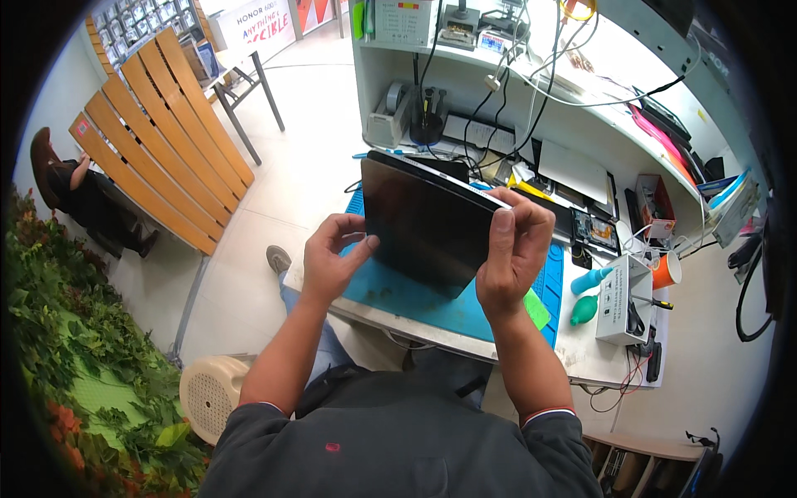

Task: The person uses a pry tool to separate the screen assembly from the chassis of a tablet.

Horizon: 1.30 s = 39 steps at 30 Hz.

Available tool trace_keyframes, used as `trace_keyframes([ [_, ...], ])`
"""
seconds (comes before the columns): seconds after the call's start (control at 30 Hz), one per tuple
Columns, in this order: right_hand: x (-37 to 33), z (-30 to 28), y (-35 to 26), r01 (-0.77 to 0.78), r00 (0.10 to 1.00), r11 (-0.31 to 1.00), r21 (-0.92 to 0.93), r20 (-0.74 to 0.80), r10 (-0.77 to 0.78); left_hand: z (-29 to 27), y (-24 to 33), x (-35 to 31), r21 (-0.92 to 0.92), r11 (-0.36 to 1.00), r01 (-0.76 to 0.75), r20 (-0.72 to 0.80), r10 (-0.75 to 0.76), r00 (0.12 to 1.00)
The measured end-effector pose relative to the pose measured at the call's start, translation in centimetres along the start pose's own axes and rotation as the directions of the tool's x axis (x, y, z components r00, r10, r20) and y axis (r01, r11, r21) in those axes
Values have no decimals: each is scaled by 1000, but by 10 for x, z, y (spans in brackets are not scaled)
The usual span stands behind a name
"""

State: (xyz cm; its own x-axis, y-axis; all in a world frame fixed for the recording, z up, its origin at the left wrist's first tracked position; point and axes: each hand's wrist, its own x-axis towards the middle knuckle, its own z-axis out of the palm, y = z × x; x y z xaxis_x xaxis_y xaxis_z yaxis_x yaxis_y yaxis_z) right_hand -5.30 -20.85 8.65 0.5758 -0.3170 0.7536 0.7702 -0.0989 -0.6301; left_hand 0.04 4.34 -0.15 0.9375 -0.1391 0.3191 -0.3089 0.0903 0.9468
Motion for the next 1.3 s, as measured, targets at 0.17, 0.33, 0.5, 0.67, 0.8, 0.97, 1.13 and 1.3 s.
trace_keyframes([
  [0.17,0,0,2,-5,1000,999,34,-22,6,-1,-2,3,-86,993,86,21,-84,996],
  [0.33,2,-3,6,-18,997,999,47,-77,22,-4,-14,9,-69,996,48,55,-44,998],
  [0.5,6,-12,10,-10,984,998,55,-180,20,-5,-5,16,39,998,51,118,-56,991],
  [0.67,14,-25,7,-13,946,997,82,-321,39,10,16,23,23,999,-25,154,21,988],
  [0.8,21,-43,3,-95,899,992,81,-420,120,14,27,30,53,997,-56,216,43,976],
  [0.97,21,-58,4,-64,890,995,74,-446,91,21,38,33,46,999,-21,238,9,971],
  [1.13,20,-65,8,-70,869,990,120,-480,120,20,42,34,70,997,20,256,-38,966],
  [1.3,19,-71,12,-98,859,985,141,-488,155,18,41,38,112,993,34,288,-65,955],
])
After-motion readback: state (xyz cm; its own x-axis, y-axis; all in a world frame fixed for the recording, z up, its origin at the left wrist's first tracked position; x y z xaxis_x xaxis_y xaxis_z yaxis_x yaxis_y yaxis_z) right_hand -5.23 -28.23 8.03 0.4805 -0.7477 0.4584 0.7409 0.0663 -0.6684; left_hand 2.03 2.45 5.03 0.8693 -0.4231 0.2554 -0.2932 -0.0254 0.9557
